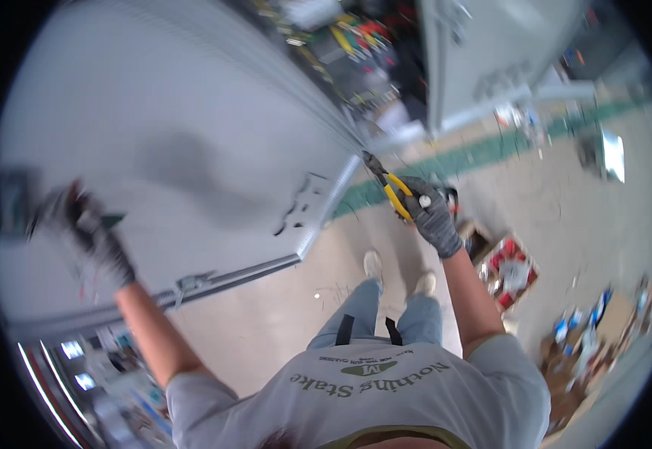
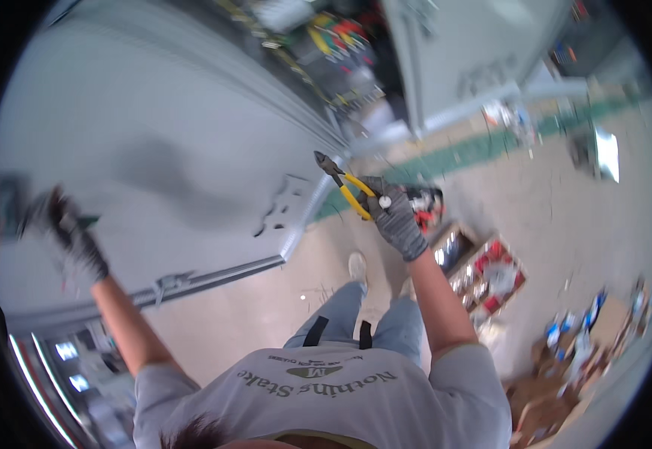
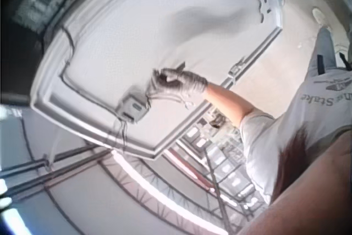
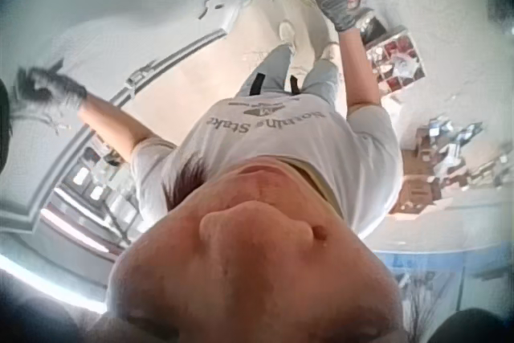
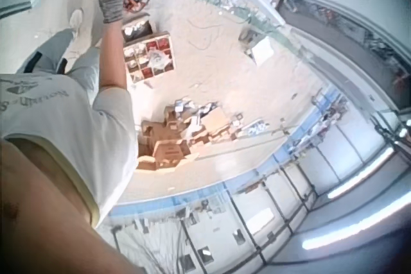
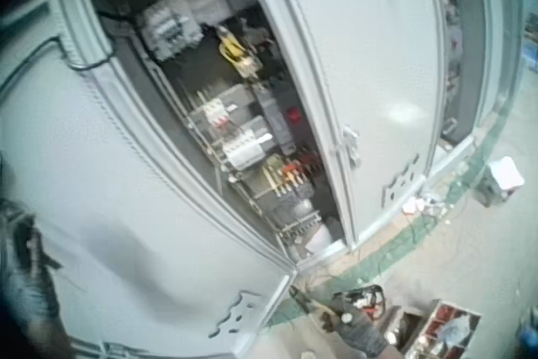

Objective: The person strips and crimps wires, then uses a screwdriver to connect them to a terminal block inside an electrical cabinet. The person repeatedly handles wires and tools while working on the terminal block.

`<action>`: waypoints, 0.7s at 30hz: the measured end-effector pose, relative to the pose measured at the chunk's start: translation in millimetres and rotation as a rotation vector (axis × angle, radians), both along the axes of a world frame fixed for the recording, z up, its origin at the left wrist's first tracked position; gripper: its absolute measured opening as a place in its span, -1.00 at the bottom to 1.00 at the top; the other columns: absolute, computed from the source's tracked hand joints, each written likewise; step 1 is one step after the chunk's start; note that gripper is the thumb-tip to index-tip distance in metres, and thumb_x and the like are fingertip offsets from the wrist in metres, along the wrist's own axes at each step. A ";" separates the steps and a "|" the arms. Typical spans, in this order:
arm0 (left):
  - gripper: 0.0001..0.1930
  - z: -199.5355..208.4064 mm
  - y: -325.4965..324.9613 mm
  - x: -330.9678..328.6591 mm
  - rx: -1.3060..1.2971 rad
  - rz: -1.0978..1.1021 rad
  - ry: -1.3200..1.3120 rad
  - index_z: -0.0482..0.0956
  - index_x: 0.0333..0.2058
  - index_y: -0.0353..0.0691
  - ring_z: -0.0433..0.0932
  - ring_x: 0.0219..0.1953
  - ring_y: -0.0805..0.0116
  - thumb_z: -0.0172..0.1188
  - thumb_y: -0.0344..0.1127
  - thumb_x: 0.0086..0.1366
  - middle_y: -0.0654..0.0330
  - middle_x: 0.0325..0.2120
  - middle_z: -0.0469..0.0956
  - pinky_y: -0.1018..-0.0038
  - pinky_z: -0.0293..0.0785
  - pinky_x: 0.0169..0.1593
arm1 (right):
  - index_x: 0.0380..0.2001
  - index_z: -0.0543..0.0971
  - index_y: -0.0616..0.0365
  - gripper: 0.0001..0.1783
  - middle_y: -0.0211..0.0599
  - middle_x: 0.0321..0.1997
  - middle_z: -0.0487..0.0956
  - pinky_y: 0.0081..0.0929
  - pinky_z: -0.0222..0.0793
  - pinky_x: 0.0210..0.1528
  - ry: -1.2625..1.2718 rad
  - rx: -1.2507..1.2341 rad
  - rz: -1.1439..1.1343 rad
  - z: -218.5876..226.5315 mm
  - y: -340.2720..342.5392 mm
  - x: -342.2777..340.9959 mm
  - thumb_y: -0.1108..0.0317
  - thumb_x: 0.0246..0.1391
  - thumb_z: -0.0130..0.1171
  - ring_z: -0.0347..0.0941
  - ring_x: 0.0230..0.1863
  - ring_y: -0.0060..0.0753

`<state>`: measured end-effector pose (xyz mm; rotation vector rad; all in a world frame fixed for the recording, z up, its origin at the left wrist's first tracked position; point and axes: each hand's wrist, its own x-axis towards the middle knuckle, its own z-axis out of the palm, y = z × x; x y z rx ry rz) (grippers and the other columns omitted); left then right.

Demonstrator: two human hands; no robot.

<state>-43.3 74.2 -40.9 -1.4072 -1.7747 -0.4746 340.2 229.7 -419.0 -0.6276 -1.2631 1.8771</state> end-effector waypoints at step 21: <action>-0.87 23.7 -16.4 42.0 0.355 -0.546 -0.637 0.57 -0.27 -0.24 0.50 -0.25 0.10 0.11 -0.43 0.21 0.05 -0.35 0.47 0.30 0.45 -0.17 | -0.05 0.41 0.19 -0.51 -0.35 -0.49 0.45 -0.65 0.22 -0.64 0.237 0.038 0.247 315.4 -157.7 -215.9 0.29 -0.04 0.30 0.31 -0.66 -0.55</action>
